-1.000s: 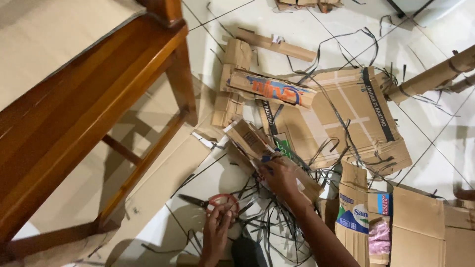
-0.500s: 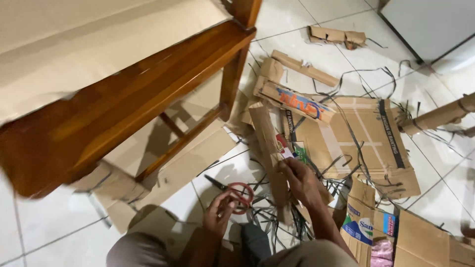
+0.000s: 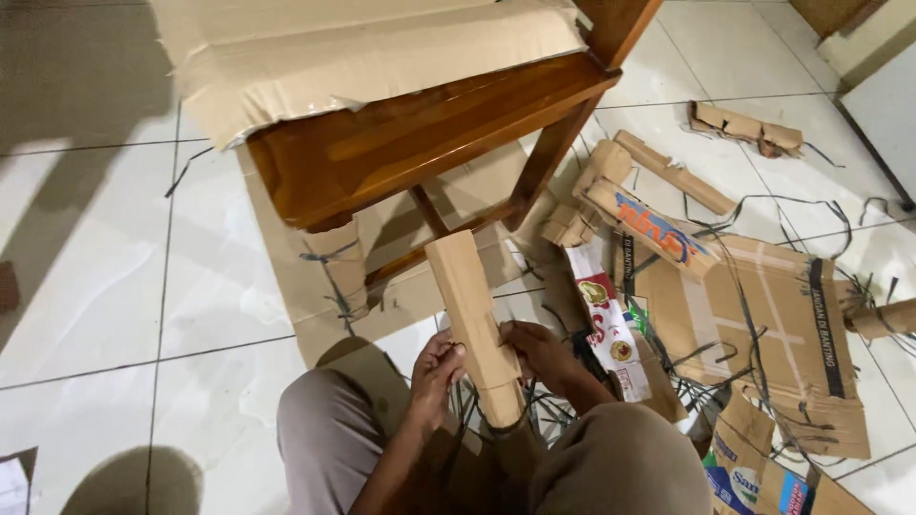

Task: Wrapping wooden furniture legs with cardboard and securing them with plastic ties

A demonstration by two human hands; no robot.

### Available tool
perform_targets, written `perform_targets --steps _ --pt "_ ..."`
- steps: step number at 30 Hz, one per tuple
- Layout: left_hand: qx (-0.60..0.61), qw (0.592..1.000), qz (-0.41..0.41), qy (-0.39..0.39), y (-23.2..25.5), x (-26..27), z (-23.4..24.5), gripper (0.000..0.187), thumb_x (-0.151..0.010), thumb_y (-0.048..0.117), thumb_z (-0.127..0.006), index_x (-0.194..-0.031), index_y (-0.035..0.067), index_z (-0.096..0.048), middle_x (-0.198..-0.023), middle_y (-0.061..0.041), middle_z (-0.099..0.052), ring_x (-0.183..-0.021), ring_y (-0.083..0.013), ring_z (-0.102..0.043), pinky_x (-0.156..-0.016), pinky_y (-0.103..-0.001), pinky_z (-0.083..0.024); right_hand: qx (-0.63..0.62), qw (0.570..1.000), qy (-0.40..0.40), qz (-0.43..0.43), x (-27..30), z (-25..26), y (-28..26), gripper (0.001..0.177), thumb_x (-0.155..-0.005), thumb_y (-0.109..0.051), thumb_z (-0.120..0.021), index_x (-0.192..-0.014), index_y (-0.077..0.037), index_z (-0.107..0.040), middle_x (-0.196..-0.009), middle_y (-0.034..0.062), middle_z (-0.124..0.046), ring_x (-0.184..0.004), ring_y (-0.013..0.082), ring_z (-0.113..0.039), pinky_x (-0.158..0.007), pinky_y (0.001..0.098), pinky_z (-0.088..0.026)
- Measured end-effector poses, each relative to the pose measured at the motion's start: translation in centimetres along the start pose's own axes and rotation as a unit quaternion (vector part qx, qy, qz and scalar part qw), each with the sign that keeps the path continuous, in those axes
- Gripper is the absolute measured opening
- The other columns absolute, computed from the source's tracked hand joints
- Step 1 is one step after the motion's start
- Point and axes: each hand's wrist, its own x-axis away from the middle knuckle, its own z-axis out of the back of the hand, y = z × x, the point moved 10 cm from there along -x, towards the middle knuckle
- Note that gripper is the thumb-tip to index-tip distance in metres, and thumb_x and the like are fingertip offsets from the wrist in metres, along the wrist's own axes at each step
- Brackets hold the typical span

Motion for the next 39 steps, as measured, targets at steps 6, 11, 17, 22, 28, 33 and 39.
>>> perform_targets --steps 6,11,17,22,28,33,39 --pt "-0.002 0.994 -0.06 0.093 3.3 0.8 -0.3 0.043 -0.088 0.002 -0.077 -0.126 0.01 -0.058 -0.082 -0.003 -0.058 -0.065 -0.0075 -0.05 -0.054 -0.017 -0.038 -0.009 0.998 0.055 -0.008 -0.2 0.2 0.2 0.041 -0.101 -0.04 -0.065 -0.105 0.0 -0.07 -0.074 0.0096 -0.057 -0.043 0.0079 -0.037 -0.031 0.0196 -0.025" --pt "-0.001 0.99 -0.049 0.133 3.7 1.2 -0.3 0.043 -0.088 0.004 -0.078 -0.125 0.01 -0.059 -0.087 -0.003 -0.061 -0.074 -0.009 -0.058 -0.062 -0.018 -0.046 0.098 0.994 0.03 0.043 -0.8 -0.8 0.3 0.027 -0.097 -0.013 -0.064 -0.121 -0.001 -0.068 -0.068 0.0085 -0.055 -0.045 0.0077 -0.04 -0.036 0.0189 -0.029" --pt "-0.01 0.993 -0.07 0.094 4.1 0.5 -0.5 0.053 -0.087 -0.001 -0.074 -0.136 0.009 -0.059 -0.098 -0.006 -0.065 -0.08 -0.0088 -0.064 -0.069 -0.019 -0.052 0.088 0.994 0.066 0.029 -1.3 -0.4 1.8 0.032 -0.092 -0.008 -0.064 -0.124 -0.004 -0.068 -0.072 0.0127 -0.062 -0.046 0.0128 -0.047 -0.036 0.0236 -0.035" --pt "-0.042 0.996 -0.084 -0.004 1.6 -0.9 0.5 0.078 -0.081 -0.007 -0.071 -0.153 0.012 -0.047 -0.116 -0.01 -0.07 -0.091 -0.0109 -0.07 -0.079 -0.024 -0.058 0.35 0.912 -0.04 0.211 -2.8 -0.9 2.7 0.032 -0.09 -0.004 -0.065 -0.122 -0.008 -0.069 -0.093 0.018 -0.068 -0.049 0.0196 -0.051 -0.039 0.0265 -0.042" --pt "-0.108 0.989 -0.099 -0.021 4.4 0.0 -1.2 0.077 -0.084 -0.011 -0.065 -0.155 0.014 -0.048 -0.121 -0.012 -0.071 -0.09 -0.0095 -0.069 -0.077 -0.024 -0.058 -0.062 0.998 0.007 0.014 -0.4 -2.1 4.0 0.033 -0.094 -0.011 -0.056 -0.127 -0.006 -0.057 -0.071 0.0002 -0.056 -0.045 0.0031 -0.041 -0.035 0.017 -0.029" --pt "-0.124 0.986 -0.108 0.019 4.5 -0.1 -0.6 0.073 -0.083 -0.007 -0.069 -0.151 0.013 -0.055 -0.108 -0.009 -0.07 -0.087 -0.0086 -0.059 -0.078 -0.022 -0.052 -0.023 0.997 -0.022 0.069 -0.4 -1.9 3.7 0.043 -0.084 -0.012 -0.074 -0.124 -0.004 -0.059 -0.057 -0.0002 -0.049 -0.039 0.0049 -0.043 -0.037 0.0193 -0.035" --pt "-0.135 0.985 -0.101 0.039 2.5 -0.7 1.2 0.07 -0.083 -0.009 -0.069 -0.149 0.01 -0.055 -0.103 -0.008 -0.07 -0.081 -0.0082 -0.056 -0.073 -0.021 -0.049 -0.071 0.997 0.04 -0.001 1.3 -2.8 1.9 0.05 -0.085 -0.01 -0.074 -0.129 -0.006 -0.051 -0.053 -0.0014 -0.038 -0.035 0.0089 -0.032 -0.033 0.0221 -0.035"
